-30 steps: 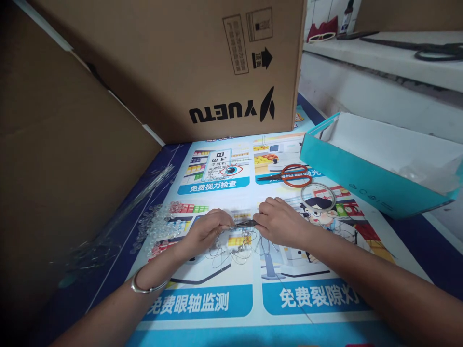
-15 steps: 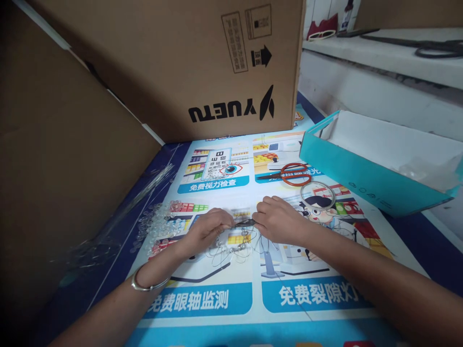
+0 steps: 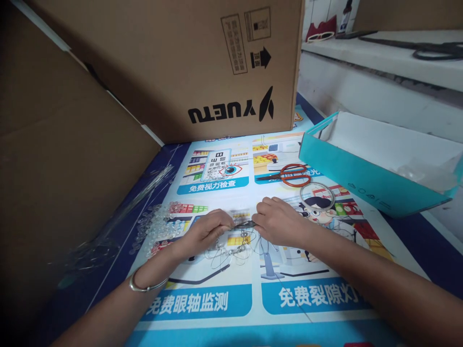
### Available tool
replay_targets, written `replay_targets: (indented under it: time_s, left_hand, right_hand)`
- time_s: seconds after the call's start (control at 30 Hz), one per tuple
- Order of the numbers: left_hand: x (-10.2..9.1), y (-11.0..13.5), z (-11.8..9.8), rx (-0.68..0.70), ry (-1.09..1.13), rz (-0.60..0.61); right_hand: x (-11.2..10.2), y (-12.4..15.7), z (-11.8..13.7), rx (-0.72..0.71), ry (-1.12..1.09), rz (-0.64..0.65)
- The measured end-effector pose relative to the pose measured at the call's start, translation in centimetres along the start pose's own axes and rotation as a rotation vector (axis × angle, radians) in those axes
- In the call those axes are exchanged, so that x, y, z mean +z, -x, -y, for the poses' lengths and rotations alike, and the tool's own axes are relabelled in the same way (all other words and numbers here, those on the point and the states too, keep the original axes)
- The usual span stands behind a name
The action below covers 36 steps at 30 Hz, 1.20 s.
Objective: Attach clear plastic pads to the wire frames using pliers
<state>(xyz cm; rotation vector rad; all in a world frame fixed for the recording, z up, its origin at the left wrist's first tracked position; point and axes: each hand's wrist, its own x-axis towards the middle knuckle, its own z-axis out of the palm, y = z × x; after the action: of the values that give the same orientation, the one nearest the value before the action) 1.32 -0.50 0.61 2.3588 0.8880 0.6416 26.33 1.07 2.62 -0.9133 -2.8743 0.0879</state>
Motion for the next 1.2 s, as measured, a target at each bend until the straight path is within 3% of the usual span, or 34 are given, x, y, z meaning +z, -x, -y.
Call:
replay_targets:
  time_s: [0.33, 0.6, 0.97, 1.2]
  left_hand:
    - [-0.5, 0.0, -1.8, -0.03, -0.045, 0.043]
    - [-0.6, 0.1, -1.6, -0.018, -0.057, 0.06]
    - [-1.6, 0.1, -1.0, 0.05, 0.057, 0.231]
    - [-1.6, 0.1, -0.9, 0.075, 0.032, 0.248]
  right_hand:
    - [-0.6, 0.2, 0.8, 0.001, 0.091, 0.002]
    - [-0.9, 0.4, 1.3, 0.009, 0.11, 0.004]
    - [-0.6, 0.6, 1.2, -0.004, 0.124, -0.008]
    - [-0.9, 0.8, 1.4, -0.025, 0.17, -0.014]
